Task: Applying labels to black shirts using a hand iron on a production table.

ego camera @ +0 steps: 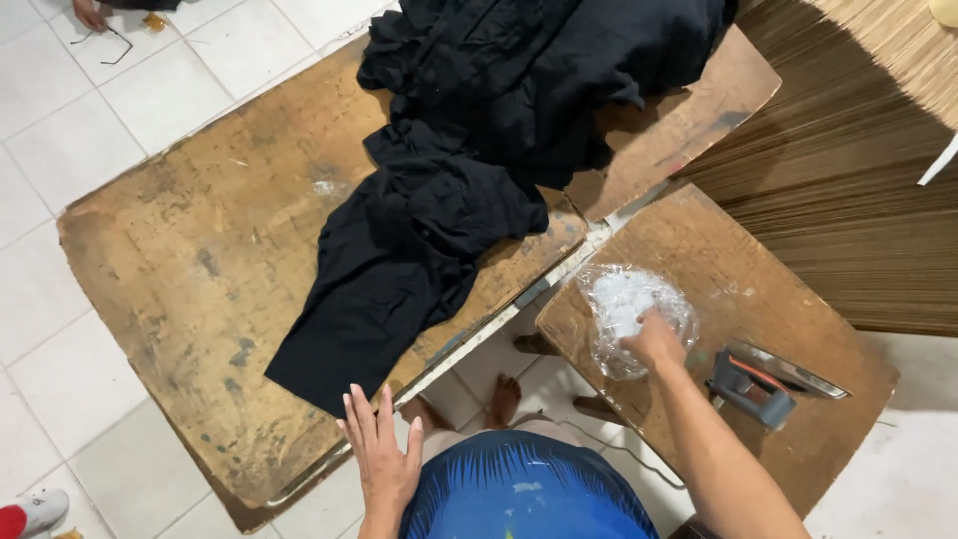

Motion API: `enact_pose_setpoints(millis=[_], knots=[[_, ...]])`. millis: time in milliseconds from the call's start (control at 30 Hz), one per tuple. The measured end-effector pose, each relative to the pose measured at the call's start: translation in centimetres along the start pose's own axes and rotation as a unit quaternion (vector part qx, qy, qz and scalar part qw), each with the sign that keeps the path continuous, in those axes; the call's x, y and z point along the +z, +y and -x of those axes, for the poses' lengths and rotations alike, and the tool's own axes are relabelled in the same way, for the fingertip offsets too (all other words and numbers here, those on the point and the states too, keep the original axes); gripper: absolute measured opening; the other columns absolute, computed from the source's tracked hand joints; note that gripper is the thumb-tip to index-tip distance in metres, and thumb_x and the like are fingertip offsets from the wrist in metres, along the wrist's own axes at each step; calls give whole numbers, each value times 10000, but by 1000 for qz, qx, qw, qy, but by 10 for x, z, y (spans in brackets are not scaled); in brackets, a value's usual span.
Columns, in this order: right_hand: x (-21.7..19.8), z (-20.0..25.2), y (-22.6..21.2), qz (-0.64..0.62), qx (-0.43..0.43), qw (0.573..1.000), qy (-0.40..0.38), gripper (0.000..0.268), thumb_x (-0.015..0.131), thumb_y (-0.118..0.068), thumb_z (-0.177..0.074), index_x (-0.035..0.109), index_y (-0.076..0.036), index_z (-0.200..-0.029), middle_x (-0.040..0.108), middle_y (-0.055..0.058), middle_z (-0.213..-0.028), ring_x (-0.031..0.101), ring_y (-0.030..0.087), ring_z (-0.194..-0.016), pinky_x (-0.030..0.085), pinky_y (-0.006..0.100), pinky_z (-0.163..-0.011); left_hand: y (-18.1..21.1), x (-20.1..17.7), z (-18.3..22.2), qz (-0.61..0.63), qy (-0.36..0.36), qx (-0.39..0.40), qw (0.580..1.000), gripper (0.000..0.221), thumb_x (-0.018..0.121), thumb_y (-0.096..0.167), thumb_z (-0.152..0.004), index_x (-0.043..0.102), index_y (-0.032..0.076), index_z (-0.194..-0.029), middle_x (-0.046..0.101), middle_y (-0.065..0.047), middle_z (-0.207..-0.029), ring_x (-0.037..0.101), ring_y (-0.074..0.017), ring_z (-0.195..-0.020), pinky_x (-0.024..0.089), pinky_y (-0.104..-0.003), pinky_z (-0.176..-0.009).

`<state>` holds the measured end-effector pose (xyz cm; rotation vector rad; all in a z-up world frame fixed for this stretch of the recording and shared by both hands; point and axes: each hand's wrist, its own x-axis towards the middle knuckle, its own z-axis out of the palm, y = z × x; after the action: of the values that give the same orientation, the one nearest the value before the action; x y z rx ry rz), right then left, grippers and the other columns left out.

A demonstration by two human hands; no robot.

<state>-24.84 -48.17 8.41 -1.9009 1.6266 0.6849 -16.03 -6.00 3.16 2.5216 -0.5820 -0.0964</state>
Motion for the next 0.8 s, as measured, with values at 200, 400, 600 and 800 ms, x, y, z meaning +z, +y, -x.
enact_pose_setpoints(millis=[200,400,600,800], knots=[[-5,-26,19,-6,-57,998,23,409,816,-144,-867,646,-59,-1229,689,140,-1267,672,279,-1106,522,440,-941,-12,-26,-22,48,-9,43,998,591,563,305,-966,458,67,-1497,146,-244,-1691,190,-439,-1542,184,-643,-1200],[-19,-29,44,-15,-76,994,76,155,805,-220,-858,856,-147,-984,810,26,-1065,744,216,-993,544,427,-887,-20,-42,-44,111,-58,83,989,534,526,306,-1003,497,47,-1470,175,-226,-1686,289,-423,-1507,309,-596,-1152],[-5,-60,98,-126,-108,981,102,221,776,-221,-919,748,-59,-772,662,43,-709,557,161,-678,408,350,-652,-28,-49,-66,143,-102,114,978,520,525,301,-1007,500,73,-1474,204,-200,-1687,322,-364,-1519,418,-485,-1078],[-7,-7,81,-245,-34,966,74,242,627,-252,-1064,622,-101,-874,704,151,-628,557,161,-531,394,303,-511,-37,-55,-83,168,-121,132,969,484,536,282,-1011,538,63,-1443,289,-166,-1660,472,-318,-1420,481,-468,-1006]])
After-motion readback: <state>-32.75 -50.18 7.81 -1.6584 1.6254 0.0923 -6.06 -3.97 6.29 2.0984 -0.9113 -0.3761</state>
